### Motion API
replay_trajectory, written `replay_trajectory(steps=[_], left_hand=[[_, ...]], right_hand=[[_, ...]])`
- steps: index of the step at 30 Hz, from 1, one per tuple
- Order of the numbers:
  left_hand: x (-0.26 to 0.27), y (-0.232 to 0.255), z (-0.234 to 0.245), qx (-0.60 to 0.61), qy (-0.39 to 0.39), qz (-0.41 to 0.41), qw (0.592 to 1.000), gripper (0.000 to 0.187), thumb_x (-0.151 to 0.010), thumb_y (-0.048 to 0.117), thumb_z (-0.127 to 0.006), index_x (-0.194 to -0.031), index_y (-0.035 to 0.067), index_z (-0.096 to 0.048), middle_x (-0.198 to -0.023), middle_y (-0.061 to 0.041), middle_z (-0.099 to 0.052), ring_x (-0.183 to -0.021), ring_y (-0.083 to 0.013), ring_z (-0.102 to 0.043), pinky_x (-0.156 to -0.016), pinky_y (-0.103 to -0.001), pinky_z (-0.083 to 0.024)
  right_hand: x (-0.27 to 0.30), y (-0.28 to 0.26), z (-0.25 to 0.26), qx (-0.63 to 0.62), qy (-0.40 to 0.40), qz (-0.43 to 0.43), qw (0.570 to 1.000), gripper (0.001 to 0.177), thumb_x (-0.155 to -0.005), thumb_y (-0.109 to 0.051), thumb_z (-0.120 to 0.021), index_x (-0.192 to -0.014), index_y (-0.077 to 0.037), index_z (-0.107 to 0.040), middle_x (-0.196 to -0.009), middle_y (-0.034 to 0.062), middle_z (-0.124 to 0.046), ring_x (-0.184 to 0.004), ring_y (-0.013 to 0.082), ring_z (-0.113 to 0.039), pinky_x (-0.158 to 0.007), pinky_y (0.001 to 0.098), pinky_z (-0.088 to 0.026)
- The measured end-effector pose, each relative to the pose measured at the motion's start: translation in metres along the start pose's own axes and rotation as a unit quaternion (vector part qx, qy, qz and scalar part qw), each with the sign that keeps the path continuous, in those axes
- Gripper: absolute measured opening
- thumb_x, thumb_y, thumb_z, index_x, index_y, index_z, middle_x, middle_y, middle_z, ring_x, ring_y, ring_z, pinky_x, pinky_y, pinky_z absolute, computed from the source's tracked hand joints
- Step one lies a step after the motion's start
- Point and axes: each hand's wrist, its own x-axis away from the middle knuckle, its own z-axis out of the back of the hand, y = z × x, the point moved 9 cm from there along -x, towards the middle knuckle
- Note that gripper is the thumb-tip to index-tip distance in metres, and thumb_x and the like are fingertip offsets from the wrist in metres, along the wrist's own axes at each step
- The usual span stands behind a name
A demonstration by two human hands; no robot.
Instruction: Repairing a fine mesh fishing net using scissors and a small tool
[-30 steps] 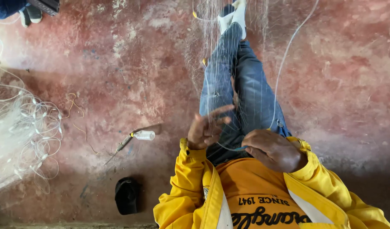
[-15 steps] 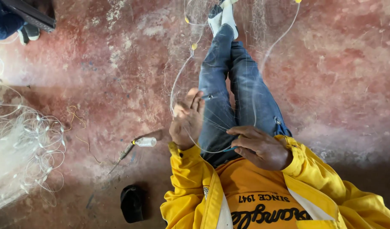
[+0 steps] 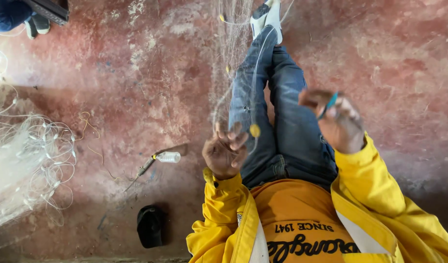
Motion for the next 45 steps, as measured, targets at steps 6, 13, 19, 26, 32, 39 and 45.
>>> replay_trajectory(steps=[6,13,19,26,32,39,45], left_hand=[[0.013,-0.049,0.008,0.045,-0.040,0.131,0.990,0.014,-0.084,0.024,-0.034,-0.081,0.010,-0.035,-0.076,-0.010,-0.038,-0.063,-0.0164,-0.042,-0.036,-0.027,-0.043],[0.004,-0.025,0.040,0.000,0.062,0.092,0.994,0.018,-0.088,0.023,-0.032,-0.100,0.012,-0.039,-0.091,-0.009,-0.040,-0.074,-0.0144,-0.045,-0.040,-0.019,-0.044],[0.024,-0.033,0.097,0.011,0.328,0.107,0.938,0.004,-0.086,0.015,-0.049,-0.087,0.015,-0.053,-0.106,-0.013,-0.050,-0.089,-0.0200,-0.054,-0.053,-0.021,-0.051],[0.017,-0.079,0.059,0.141,0.161,0.230,0.949,0.059,-0.091,0.046,-0.039,-0.128,0.001,-0.029,-0.126,-0.021,-0.037,-0.088,-0.0195,-0.056,-0.057,-0.023,-0.053],[0.006,-0.069,0.012,0.095,0.003,0.257,0.962,0.063,-0.087,0.039,-0.047,-0.133,0.002,-0.024,-0.114,-0.015,-0.046,-0.067,-0.0080,-0.044,-0.044,-0.017,-0.043],[0.010,-0.031,-0.013,-0.067,-0.091,0.210,0.971,0.023,-0.091,0.016,-0.043,-0.106,0.001,-0.051,-0.099,-0.015,-0.043,-0.053,-0.0039,-0.035,-0.045,-0.015,-0.044],[0.020,-0.042,-0.007,-0.047,-0.109,0.240,0.963,0.026,-0.091,0.022,-0.041,-0.102,0.003,-0.053,-0.090,-0.015,-0.043,-0.052,-0.0055,-0.035,-0.046,-0.016,-0.047]], right_hand=[[-0.053,0.057,0.023,-0.135,0.023,0.022,0.990,0.010,-0.087,-0.012,-0.040,-0.091,-0.013,-0.049,-0.132,0.0188,-0.035,-0.118,0.0300,-0.042,-0.098,0.0395,-0.037],[-0.013,0.069,0.029,-0.144,0.038,-0.051,0.988,0.012,-0.084,-0.013,-0.043,-0.080,-0.003,-0.045,-0.093,0.0210,-0.053,-0.080,0.0278,-0.056,-0.070,0.0371,-0.047],[0.031,0.010,0.078,-0.187,0.172,-0.065,0.965,0.004,-0.080,-0.014,-0.052,-0.077,-0.012,-0.054,-0.076,0.0013,-0.047,-0.074,0.0126,-0.044,-0.073,0.0303,-0.041],[0.055,-0.044,0.096,-0.061,0.170,-0.012,0.983,0.015,-0.083,-0.024,-0.054,-0.082,-0.011,-0.059,-0.075,0.0013,-0.056,-0.080,0.0172,-0.054,-0.077,0.0292,-0.045],[0.050,-0.064,0.071,-0.063,0.108,-0.022,0.992,0.014,-0.082,-0.029,-0.051,-0.082,-0.016,-0.056,-0.063,-0.0025,-0.035,-0.053,0.0092,-0.029,-0.050,0.0238,-0.024],[0.046,-0.005,0.081,-0.106,0.199,-0.081,0.971,0.010,-0.074,-0.023,-0.054,-0.078,-0.014,-0.053,-0.093,0.0098,-0.054,-0.088,0.0222,-0.051,-0.078,0.0352,-0.036],[-0.012,0.066,0.059,-0.087,0.166,-0.109,0.976,0.010,-0.089,-0.022,-0.035,-0.091,-0.015,-0.041,-0.123,0.0112,-0.046,-0.117,0.0278,-0.044,-0.098,0.0368,-0.035]])
